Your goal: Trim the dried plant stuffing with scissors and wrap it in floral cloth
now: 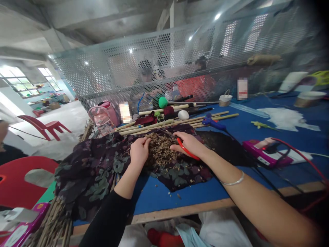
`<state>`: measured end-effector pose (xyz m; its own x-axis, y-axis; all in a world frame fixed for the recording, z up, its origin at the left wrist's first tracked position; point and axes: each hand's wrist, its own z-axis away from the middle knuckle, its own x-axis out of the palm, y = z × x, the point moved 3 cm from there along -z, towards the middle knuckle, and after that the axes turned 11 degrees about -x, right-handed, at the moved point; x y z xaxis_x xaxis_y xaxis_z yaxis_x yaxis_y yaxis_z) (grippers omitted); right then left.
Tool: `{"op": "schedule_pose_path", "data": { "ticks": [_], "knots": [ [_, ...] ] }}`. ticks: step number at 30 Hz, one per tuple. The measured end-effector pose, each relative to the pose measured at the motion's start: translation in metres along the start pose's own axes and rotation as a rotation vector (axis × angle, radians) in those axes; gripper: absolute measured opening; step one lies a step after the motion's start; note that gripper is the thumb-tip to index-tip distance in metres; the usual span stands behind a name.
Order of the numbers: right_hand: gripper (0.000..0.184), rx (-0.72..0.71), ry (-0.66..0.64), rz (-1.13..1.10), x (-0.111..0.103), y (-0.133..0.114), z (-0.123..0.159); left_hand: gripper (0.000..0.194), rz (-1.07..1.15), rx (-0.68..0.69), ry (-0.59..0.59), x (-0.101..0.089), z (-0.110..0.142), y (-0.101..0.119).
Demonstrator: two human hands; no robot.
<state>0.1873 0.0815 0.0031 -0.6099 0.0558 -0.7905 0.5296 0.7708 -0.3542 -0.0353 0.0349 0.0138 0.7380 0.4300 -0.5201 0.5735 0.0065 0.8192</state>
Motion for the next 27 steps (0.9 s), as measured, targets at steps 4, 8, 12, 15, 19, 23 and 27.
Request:
{"op": "schedule_pose_path", "data": {
  "ticks": [4, 8, 12, 15, 19, 23, 27],
  "knots": [
    [0.058, 0.004, -0.022, -0.002, 0.003, 0.001, 0.001, 0.024, -0.335, 0.224, 0.079, -0.003, -0.002, 0.006],
    [0.057, 0.002, -0.047, 0.005, 0.003, -0.006, 0.000, 0.020, -0.179, 0.194, 0.100, -0.005, -0.003, 0.007],
    [0.057, 0.016, -0.063, -0.004, 0.000, -0.009, 0.000, 0.017, 0.263, -0.169, 0.055, -0.001, -0.006, -0.002],
    [0.056, 0.016, -0.062, -0.006, -0.001, -0.012, -0.001, 0.012, 0.738, -0.433, -0.065, 0.008, -0.005, -0.006],
    [0.057, -0.025, -0.043, 0.025, 0.001, -0.023, -0.003, 0.009, 1.109, -0.558, -0.199, 0.015, 0.000, 0.001],
    [0.060, -0.073, -0.056, 0.047, 0.007, -0.034, -0.004, 0.008, 1.178, -0.569, -0.261, 0.017, 0.007, 0.008],
    [0.061, -0.090, -0.077, 0.035, 0.012, -0.038, -0.004, 0.016, 1.165, -0.586, -0.295, 0.020, 0.014, 0.010]
  ]
}}
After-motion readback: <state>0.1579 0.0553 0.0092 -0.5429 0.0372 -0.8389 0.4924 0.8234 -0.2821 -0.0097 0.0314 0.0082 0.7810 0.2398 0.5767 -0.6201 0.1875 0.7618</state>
